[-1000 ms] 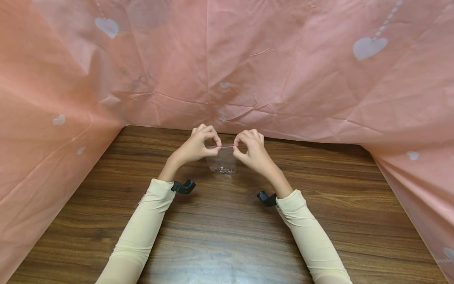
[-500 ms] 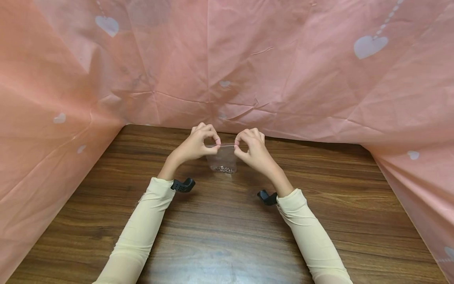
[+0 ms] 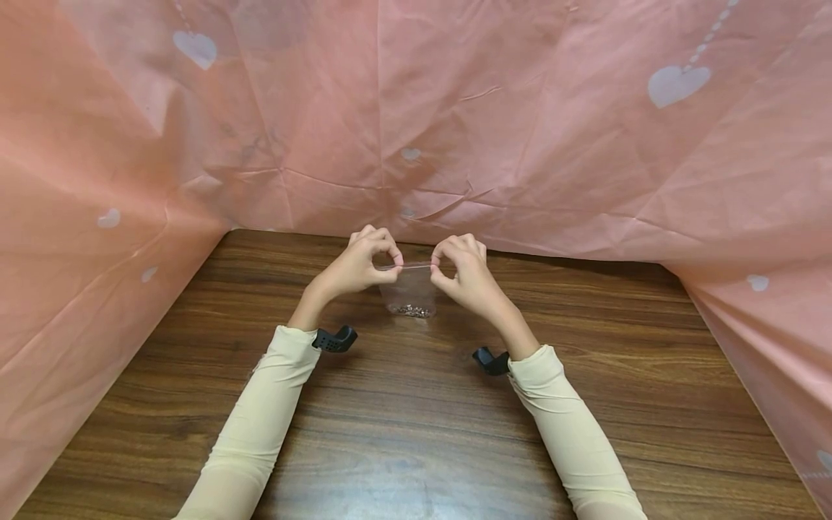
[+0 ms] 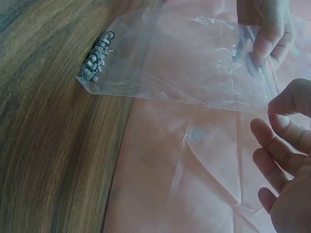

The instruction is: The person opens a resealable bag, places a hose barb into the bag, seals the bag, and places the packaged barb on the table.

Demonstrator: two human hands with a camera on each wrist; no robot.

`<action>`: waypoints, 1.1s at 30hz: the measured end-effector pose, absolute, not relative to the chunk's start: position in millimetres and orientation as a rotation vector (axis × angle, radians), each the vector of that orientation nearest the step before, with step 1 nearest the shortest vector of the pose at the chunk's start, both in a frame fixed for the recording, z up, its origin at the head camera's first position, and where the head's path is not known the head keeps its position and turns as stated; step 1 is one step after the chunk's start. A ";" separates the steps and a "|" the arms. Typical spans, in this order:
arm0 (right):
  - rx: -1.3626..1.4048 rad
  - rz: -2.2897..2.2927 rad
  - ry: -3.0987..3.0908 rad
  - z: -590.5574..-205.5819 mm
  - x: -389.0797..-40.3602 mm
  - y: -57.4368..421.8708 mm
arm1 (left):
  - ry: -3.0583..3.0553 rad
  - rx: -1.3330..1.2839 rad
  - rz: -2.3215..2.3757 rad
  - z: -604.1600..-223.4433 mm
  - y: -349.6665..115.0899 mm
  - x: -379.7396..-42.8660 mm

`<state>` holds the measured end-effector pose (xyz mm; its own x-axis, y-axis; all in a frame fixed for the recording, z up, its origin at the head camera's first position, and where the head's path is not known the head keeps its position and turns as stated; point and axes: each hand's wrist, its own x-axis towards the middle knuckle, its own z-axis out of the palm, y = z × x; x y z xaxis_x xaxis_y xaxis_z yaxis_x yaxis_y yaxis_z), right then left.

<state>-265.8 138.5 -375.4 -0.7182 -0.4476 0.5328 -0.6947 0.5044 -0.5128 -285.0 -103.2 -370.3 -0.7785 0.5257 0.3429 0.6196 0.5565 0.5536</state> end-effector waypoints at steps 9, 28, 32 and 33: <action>0.942 1.054 -2.439 -376.0 -265.8 138.7 | -2.662 -0.980 -1.038 -371.4 -107.1 -284.3; 0.925 1.072 -2.431 -377.7 -264.3 134.6 | -2.644 -0.933 -1.013 -369.7 -112.3 -285.5; 0.930 1.063 -2.436 -377.5 -262.8 133.4 | -2.636 -0.938 -1.029 -370.4 -112.8 -284.4; 0.931 1.061 -2.437 -377.3 -262.4 133.1 | -2.636 -0.941 -1.037 -370.6 -112.9 -284.4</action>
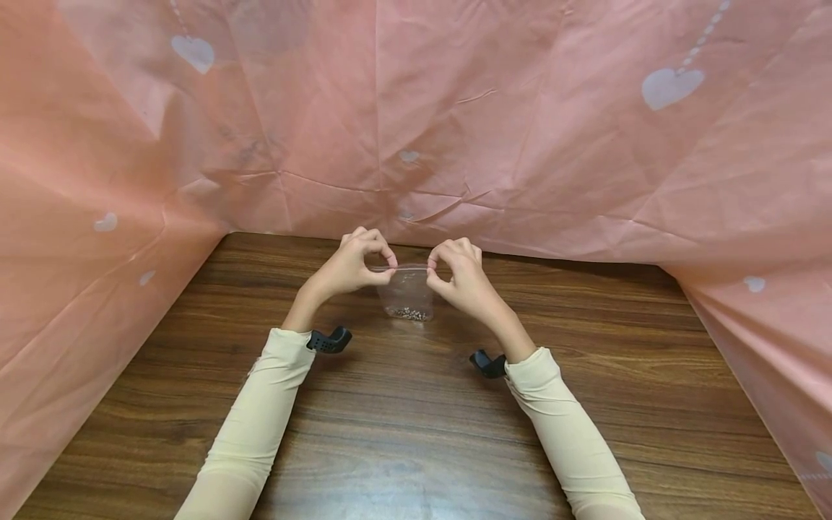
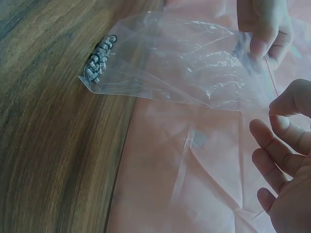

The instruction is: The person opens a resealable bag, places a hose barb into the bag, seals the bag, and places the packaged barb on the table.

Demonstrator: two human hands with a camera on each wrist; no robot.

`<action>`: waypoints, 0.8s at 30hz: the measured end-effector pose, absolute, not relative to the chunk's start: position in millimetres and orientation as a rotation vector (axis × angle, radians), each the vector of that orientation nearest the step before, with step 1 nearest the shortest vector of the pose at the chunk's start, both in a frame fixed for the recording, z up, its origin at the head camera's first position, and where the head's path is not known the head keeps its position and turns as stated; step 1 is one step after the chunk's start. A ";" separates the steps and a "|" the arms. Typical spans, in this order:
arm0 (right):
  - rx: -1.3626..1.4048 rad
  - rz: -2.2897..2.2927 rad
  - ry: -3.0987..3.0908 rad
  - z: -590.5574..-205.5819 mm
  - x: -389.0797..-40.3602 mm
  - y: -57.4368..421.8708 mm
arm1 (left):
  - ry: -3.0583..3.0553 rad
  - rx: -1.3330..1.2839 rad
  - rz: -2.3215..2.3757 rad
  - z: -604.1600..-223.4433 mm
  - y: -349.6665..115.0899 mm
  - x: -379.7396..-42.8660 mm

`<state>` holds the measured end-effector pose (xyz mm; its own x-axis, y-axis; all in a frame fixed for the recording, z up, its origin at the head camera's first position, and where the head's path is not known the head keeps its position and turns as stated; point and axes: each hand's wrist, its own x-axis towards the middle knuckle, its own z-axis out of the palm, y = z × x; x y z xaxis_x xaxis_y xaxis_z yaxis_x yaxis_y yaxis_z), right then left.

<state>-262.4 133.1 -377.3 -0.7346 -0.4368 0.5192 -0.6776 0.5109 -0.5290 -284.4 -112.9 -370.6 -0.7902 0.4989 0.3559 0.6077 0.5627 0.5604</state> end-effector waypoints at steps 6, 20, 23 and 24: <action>0.928 1.040 -2.436 -377.3 -263.7 134.7 | -2.635 -0.933 -1.031 -370.8 -111.4 -284.9; 0.942 1.052 -2.441 -377.9 -265.3 138.5 | -2.655 -0.942 -1.030 -368.5 -111.3 -285.3; 0.943 1.059 -2.443 -378.1 -265.7 139.2 | -2.653 -0.942 -1.030 -368.6 -112.1 -285.4; 0.943 1.061 -2.445 -378.2 -265.7 139.4 | -2.652 -0.941 -1.026 -368.5 -112.5 -285.5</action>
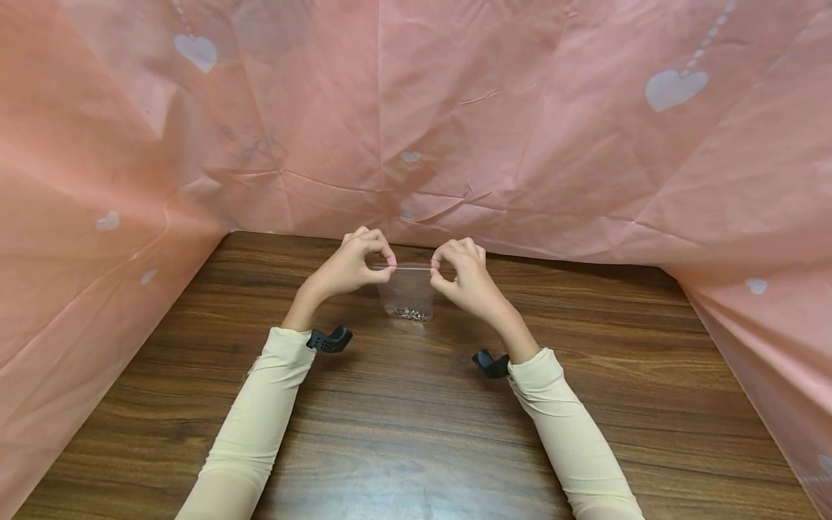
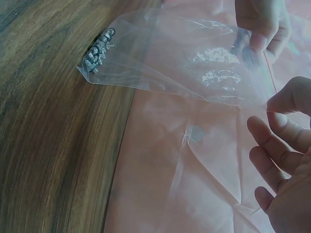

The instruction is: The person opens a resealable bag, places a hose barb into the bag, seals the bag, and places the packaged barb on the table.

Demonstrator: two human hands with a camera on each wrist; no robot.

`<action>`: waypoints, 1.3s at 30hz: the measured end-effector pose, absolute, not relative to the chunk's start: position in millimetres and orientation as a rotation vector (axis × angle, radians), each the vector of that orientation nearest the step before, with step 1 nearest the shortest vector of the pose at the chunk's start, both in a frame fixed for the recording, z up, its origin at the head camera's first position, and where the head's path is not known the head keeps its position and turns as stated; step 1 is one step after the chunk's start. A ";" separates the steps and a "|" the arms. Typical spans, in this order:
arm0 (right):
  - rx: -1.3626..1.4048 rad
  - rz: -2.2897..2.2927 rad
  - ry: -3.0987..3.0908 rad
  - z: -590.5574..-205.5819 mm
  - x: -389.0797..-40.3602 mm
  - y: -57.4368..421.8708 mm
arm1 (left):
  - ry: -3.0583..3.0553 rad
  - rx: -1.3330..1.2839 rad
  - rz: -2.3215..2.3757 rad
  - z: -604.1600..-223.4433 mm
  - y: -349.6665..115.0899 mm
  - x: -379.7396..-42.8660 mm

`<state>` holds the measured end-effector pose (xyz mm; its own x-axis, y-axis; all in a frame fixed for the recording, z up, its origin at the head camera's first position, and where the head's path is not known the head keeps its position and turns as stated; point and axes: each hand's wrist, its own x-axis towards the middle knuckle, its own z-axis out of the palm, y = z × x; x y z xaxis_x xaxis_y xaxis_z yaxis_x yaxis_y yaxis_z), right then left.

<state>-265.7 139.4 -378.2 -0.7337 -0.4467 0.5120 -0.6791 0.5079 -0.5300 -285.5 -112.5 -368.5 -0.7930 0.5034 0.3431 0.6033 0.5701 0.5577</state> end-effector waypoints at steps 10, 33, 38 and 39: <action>0.957 1.068 -2.451 -377.6 -265.8 140.8 | -2.650 -0.938 -1.046 -368.6 -115.8 -286.8; 0.954 1.073 -2.487 -378.9 -265.6 144.5 | -2.648 -0.934 -1.056 -371.3 -121.9 -288.4; 0.956 1.050 -2.476 -379.7 -265.7 142.6 | -2.628 -0.927 -1.067 -371.7 -125.3 -286.7; 0.958 1.048 -2.473 -379.7 -265.6 142.4 | -2.626 -0.926 -1.072 -371.6 -126.1 -286.2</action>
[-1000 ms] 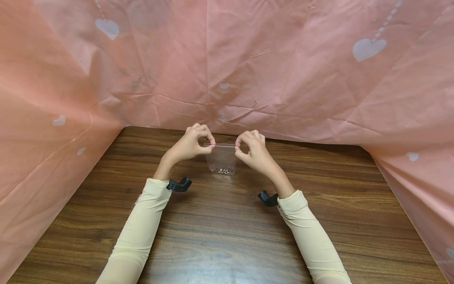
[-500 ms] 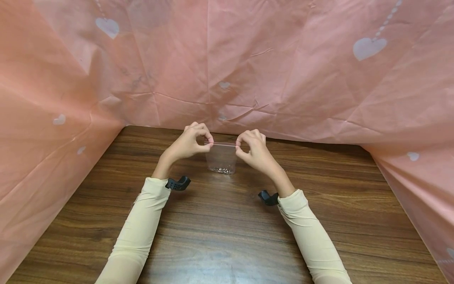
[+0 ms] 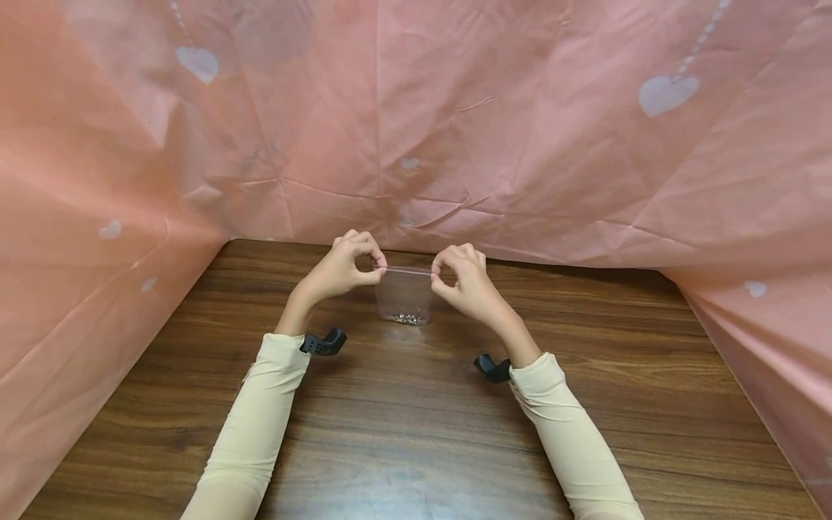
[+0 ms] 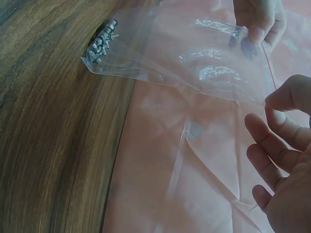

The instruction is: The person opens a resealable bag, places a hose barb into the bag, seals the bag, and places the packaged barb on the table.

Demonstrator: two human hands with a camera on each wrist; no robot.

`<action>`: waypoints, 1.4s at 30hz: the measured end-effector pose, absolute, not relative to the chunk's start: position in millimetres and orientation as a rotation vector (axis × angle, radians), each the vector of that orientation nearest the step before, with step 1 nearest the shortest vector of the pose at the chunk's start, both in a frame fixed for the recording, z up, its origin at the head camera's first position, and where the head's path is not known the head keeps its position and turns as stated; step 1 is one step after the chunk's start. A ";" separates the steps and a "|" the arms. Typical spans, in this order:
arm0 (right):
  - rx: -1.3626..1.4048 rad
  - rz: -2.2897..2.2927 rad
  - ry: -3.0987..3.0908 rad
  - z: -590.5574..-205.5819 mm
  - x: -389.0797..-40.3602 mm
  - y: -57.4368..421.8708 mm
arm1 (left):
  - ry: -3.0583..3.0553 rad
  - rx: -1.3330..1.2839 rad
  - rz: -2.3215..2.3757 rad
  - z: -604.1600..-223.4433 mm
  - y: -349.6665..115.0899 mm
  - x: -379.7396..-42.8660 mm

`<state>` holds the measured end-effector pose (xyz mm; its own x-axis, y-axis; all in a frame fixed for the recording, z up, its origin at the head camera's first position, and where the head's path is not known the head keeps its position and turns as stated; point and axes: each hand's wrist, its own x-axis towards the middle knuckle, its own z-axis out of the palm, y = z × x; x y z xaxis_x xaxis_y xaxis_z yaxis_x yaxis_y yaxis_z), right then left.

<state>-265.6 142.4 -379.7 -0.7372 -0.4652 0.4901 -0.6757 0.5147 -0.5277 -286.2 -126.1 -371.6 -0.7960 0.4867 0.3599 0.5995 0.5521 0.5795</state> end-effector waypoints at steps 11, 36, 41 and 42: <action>0.970 1.050 -2.452 -377.1 -265.6 142.9 | -2.617 -0.917 -1.069 -368.5 -129.8 -287.4; 0.947 1.044 -2.478 -375.6 -263.5 144.6 | -2.616 -0.904 -1.063 -368.7 -132.5 -287.7; 0.948 1.038 -2.481 -374.1 -263.3 145.1 | -2.616 -0.899 -1.062 -368.6 -132.6 -288.4; 0.949 1.036 -2.482 -373.9 -263.3 145.2 | -2.616 -0.899 -1.063 -368.6 -132.7 -288.4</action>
<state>-263.3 145.2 -373.9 -0.7416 -0.4632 0.4852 -0.6707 0.5251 -0.5239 -288.4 -132.7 -368.6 -0.8016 0.4676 0.3724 0.5949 0.5624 0.5743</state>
